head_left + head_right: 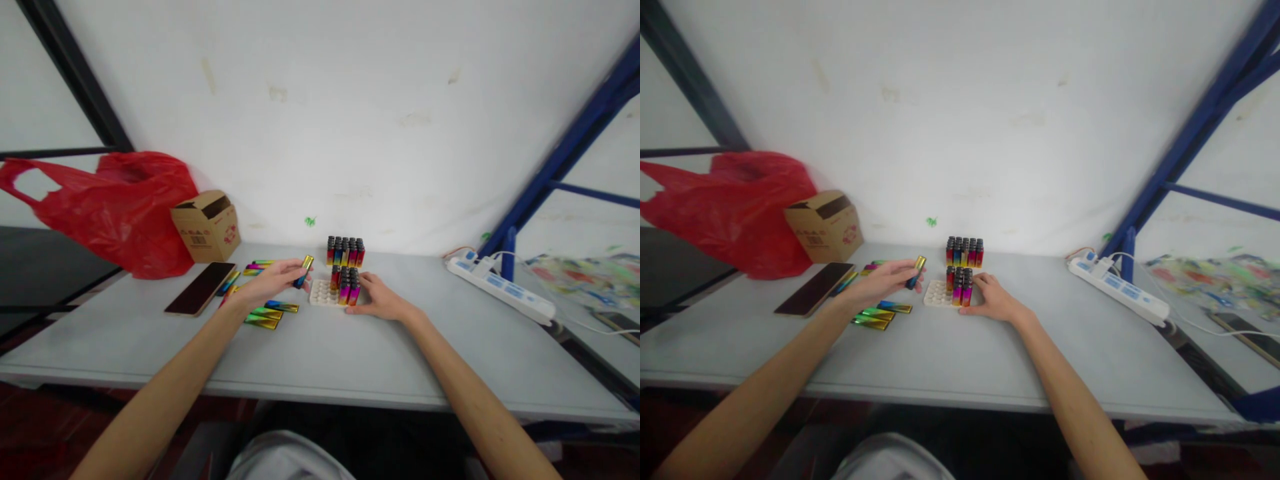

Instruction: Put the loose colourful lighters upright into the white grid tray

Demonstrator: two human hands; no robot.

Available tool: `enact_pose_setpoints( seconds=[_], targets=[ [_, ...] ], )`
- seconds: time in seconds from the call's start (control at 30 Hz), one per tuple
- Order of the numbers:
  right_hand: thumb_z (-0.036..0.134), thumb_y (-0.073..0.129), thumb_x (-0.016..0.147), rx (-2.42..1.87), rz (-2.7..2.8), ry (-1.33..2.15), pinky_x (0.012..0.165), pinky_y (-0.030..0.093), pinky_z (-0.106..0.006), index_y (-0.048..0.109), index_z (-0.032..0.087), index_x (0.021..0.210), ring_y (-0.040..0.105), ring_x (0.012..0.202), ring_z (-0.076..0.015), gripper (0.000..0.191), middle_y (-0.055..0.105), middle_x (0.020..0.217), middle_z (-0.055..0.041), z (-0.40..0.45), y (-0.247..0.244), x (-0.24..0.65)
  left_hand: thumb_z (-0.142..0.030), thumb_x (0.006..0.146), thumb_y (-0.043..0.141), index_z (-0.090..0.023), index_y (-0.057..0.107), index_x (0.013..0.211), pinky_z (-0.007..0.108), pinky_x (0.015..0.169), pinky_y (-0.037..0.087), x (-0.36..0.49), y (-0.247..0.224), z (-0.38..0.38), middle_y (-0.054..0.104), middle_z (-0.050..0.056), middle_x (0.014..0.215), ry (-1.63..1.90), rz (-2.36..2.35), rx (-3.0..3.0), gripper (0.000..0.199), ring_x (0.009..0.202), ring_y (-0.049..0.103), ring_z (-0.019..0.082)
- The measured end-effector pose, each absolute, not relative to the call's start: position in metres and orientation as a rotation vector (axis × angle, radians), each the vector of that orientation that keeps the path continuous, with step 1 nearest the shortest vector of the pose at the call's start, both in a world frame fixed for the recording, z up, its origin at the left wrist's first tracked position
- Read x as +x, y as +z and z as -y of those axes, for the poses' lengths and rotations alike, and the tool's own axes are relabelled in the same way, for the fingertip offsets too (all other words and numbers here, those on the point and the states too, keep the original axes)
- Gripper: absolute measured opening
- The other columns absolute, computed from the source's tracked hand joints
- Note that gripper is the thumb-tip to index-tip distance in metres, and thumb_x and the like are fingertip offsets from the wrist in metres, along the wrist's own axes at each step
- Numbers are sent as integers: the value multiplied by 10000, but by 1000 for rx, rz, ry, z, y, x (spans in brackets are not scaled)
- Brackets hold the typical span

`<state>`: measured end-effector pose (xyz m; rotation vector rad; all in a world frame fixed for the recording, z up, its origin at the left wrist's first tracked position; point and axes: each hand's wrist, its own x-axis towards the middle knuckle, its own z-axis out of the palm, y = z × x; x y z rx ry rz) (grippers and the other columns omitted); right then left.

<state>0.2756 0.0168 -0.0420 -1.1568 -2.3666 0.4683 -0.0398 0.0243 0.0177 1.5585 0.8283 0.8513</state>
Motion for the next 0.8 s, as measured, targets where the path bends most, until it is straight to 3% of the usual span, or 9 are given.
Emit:
enact_pose_setpoints(
  seconds=[0.17, 0.27, 0.4, 0.6, 0.7, 0.8],
  targets=[
    [711, 742, 775, -1150, 2369, 463, 1131, 410, -564, 536, 174, 1445, 506, 1286, -370, 883, 560, 1367, -181, -17, -43, 276, -396, 855, 763, -124, 683, 1033, 374, 851, 526, -30, 12, -20, 709, 96, 875, 829, -665, 1316, 335, 820, 683, 197],
    [698, 747, 780, -1151, 2376, 458, 1135, 407, -557, 533, 167, 1448, 503, 1289, -367, 880, 566, 1366, -181, -17, -43, 275, -385, 850, 778, -118, 696, 1042, 287, 684, 483, -28, 14, -17, 632, 29, 759, 827, -671, 1286, 339, 680, 596, 127],
    [694, 752, 777, -1156, 2379, 449, 1141, 404, -556, 531, 149, 1446, 511, 1279, -367, 891, 569, 1361, -189, -18, -43, 275, -374, 820, 816, -186, 658, 1255, 226, 532, 324, -27, 13, -18, 455, -79, 620, 913, -728, 1255, 500, 511, 370, 52],
    [706, 746, 775, -1142, 2375, 459, 1134, 410, -566, 531, 168, 1447, 513, 1281, -368, 888, 563, 1367, -184, -18, -43, 276, -400, 711, 889, -111, 750, 911, 251, 539, 334, -25, 3, -27, 432, -79, 543, 1106, -802, 1278, 377, 505, 309, 47],
    [699, 745, 781, -1141, 2375, 458, 1138, 410, -564, 532, 177, 1444, 516, 1280, -365, 871, 567, 1360, -178, -18, -43, 275, -465, 741, 857, -97, 759, 865, 272, 592, 415, -25, 1, -30, 504, -42, 562, 1129, -832, 1298, 401, 551, 417, 77],
    [695, 746, 783, -1146, 2380, 453, 1141, 410, -558, 525, 173, 1448, 513, 1285, -364, 874, 564, 1355, -177, -18, -43, 275, -486, 753, 845, -106, 750, 856, 321, 795, 518, -25, 2, -29, 702, 64, 798, 1097, -823, 1316, 406, 802, 633, 160]
  ],
)
